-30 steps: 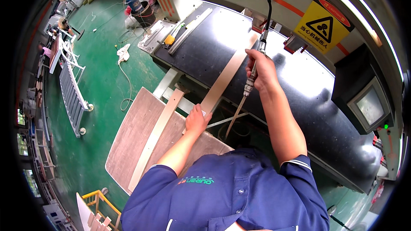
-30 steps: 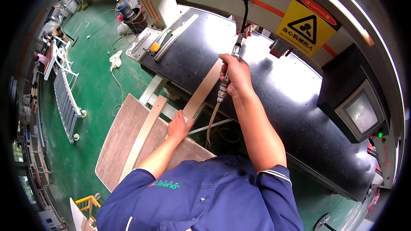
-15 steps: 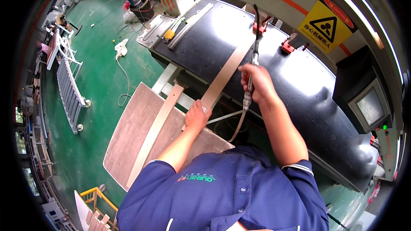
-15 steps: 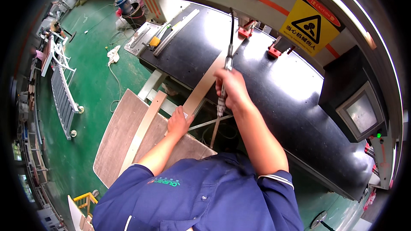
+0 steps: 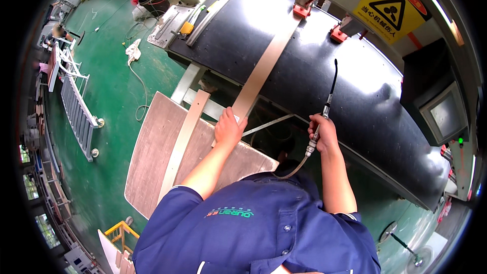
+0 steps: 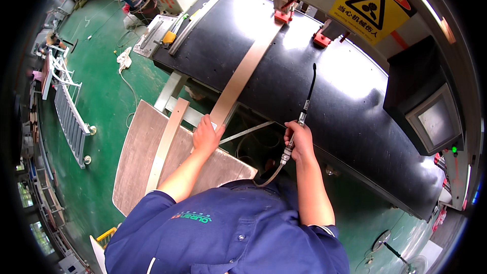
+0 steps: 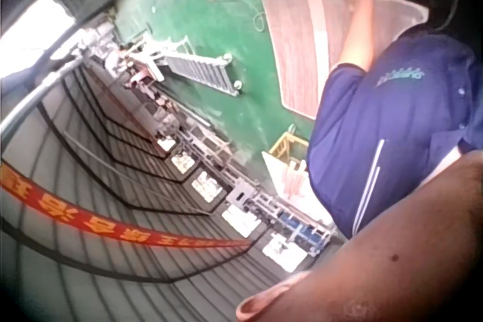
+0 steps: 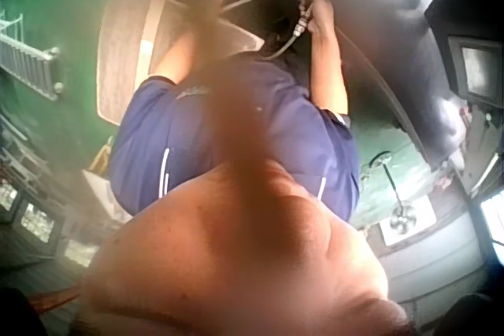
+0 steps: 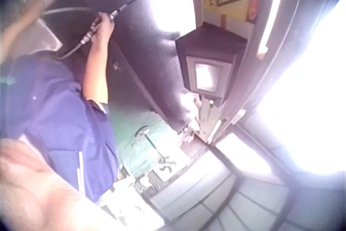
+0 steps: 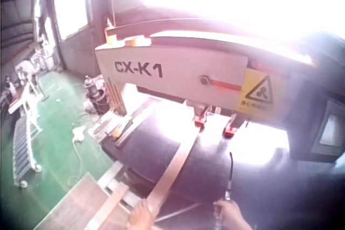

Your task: The person processes wooden planks using a large industrial machine. They place planks onto the machine's bed, operate a handheld trigger to initiate the process, and then remove the finished pieces. The person stacks the processed planks on a nearby table and organizes them into neat piles.

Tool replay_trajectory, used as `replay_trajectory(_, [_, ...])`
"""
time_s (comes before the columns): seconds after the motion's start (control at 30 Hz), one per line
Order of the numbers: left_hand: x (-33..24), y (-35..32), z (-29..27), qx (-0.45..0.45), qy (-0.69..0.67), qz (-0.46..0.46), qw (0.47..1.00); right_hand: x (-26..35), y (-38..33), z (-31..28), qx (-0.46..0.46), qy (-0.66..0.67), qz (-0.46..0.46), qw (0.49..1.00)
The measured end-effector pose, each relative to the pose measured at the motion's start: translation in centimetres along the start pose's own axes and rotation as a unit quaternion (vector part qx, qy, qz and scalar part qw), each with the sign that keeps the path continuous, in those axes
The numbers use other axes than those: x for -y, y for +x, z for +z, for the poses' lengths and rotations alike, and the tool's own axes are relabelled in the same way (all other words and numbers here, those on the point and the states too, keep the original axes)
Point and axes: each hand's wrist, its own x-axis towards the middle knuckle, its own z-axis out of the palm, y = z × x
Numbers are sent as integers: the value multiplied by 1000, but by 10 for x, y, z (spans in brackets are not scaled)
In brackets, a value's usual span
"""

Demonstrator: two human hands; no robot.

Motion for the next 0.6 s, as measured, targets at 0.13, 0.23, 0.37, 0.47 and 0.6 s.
replay_trajectory(0.13, [0,0,-1,15,-7,-18,1000,-31,-2,-11,-32,-25,-43,998])
replay_trajectory(0.23, [-2,3,-3,26,-12,-22,999,-38,-2,-14,-40,-49,-63,996])
replay_trajectory(0.37, [-6,3,-3,21,10,-23,999,-5,7,-36,-80,-109,-123,983])
replay_trajectory(0.47, [2,-1,4,2,11,-17,1000,17,13,-62,-110,-163,-121,973])
replay_trajectory(0.6, [1,1,6,11,27,-24,999,18,19,-121,-141,-198,-142,960])
